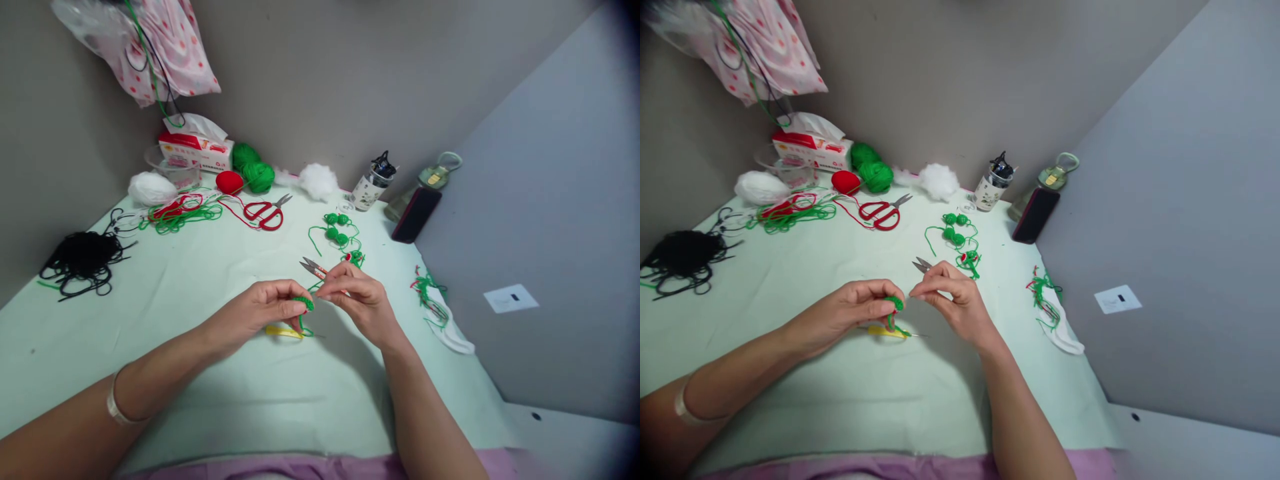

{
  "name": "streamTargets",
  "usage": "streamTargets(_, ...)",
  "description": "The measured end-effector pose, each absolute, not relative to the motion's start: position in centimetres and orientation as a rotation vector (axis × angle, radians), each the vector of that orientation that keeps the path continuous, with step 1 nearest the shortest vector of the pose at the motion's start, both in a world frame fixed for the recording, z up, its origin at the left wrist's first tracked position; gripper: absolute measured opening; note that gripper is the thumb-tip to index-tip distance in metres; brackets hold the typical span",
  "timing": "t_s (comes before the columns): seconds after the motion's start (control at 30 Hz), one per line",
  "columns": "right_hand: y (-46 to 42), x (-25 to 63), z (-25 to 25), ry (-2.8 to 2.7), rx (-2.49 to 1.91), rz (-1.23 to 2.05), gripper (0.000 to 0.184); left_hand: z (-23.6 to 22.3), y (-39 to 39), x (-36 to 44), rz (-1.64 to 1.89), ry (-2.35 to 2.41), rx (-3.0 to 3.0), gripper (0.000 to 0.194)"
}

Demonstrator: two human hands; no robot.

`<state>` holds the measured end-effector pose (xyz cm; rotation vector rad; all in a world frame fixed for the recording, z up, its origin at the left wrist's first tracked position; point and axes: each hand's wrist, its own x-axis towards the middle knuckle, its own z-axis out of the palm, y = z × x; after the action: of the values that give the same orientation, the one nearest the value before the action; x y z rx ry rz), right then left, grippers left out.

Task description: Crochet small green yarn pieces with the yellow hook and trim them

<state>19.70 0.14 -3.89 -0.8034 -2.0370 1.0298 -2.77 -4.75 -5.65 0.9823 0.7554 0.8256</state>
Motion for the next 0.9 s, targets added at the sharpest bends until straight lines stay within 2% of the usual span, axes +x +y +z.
streamTargets(0.6, 0.3, 19.9, -3.8, -2.081, -0.765, 1.022, 0.02, -5.5, -4.9, -2.9, 0.791, 0.72, 0.993, 0.01)
streamTargets(0.9, -0.3, 18.9, -3.8, -2.025, -0.779, 1.043, 0.014, -5.3, -4.9, -2.7, 0.819, 0.765, 0.97, 0.014)
